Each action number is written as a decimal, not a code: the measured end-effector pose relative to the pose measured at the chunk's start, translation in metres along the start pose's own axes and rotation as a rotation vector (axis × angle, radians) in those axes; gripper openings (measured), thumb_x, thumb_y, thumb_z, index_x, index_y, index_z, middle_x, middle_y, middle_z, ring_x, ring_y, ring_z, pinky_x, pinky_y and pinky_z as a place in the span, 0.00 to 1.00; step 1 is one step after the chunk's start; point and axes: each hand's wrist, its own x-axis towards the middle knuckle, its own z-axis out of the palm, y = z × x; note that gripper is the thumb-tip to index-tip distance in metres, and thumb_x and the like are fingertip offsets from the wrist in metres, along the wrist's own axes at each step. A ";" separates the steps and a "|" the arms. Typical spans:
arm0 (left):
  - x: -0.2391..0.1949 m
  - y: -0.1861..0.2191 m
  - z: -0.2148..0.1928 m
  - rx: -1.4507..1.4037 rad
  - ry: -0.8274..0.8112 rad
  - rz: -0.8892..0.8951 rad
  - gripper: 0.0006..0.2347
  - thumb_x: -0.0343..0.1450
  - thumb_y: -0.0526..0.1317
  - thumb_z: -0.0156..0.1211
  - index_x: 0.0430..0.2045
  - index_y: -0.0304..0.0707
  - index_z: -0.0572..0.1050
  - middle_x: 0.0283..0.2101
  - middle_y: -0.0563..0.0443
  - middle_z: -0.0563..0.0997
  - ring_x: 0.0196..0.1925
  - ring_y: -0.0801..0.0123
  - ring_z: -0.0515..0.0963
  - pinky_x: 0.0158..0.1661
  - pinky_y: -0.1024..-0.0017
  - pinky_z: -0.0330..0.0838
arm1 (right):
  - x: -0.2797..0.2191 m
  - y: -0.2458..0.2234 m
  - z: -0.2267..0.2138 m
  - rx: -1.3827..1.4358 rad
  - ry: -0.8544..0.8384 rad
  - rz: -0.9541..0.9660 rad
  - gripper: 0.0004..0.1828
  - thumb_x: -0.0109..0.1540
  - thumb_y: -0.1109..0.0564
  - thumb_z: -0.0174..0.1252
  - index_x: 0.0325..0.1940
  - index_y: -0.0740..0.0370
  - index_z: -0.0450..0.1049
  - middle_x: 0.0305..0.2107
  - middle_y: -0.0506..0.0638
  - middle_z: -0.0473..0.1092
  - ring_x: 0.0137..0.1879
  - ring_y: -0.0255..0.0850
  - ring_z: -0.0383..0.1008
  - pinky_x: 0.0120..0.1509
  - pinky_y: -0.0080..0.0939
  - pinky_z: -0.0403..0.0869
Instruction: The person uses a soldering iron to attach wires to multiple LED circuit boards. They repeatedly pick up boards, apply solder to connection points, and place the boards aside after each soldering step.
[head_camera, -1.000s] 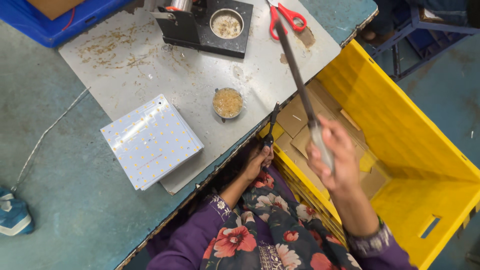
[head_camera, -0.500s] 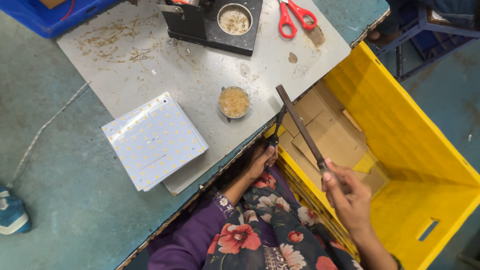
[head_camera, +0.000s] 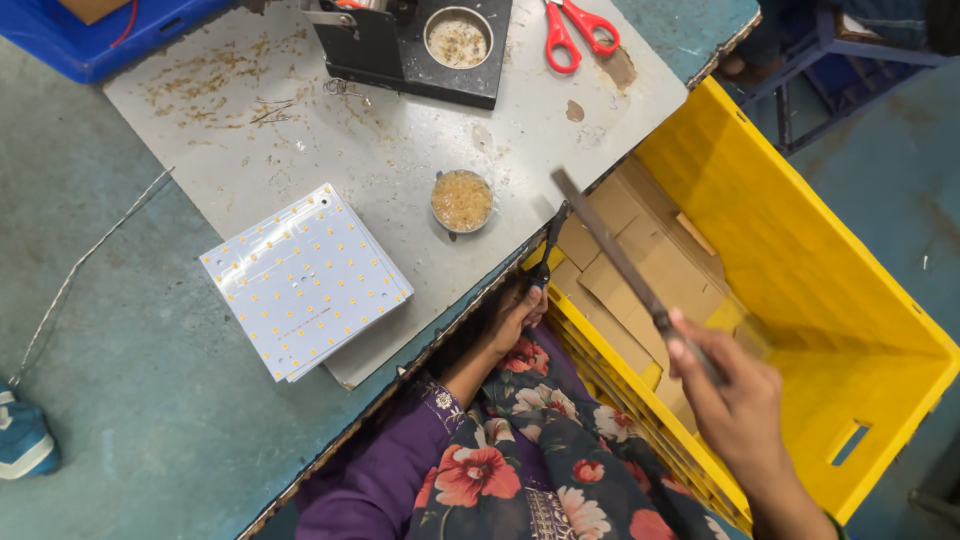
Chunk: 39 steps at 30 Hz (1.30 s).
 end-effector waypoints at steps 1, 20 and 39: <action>0.000 0.001 0.001 -0.006 0.004 -0.004 0.17 0.78 0.55 0.52 0.34 0.40 0.67 0.24 0.61 0.62 0.24 0.80 0.60 0.27 0.79 0.55 | -0.009 0.000 0.000 -0.009 0.000 -0.017 0.17 0.65 0.59 0.60 0.58 0.63 0.78 0.23 0.46 0.73 0.27 0.27 0.67 0.32 0.28 0.67; -0.002 0.002 -0.001 -0.020 -0.015 0.010 0.15 0.79 0.52 0.51 0.33 0.40 0.67 0.25 0.61 0.62 0.25 0.80 0.59 0.28 0.78 0.56 | -0.013 0.008 0.008 -0.026 0.044 -0.114 0.15 0.65 0.60 0.60 0.56 0.65 0.77 0.32 0.50 0.77 0.31 0.28 0.73 0.36 0.29 0.72; -0.001 -0.008 -0.008 -0.031 -0.012 0.018 0.12 0.79 0.49 0.51 0.35 0.41 0.67 0.24 0.60 0.62 0.23 0.80 0.60 0.28 0.78 0.56 | -0.016 0.000 0.013 -0.090 0.045 -0.036 0.14 0.64 0.61 0.62 0.53 0.66 0.79 0.28 0.52 0.78 0.26 0.33 0.72 0.31 0.33 0.70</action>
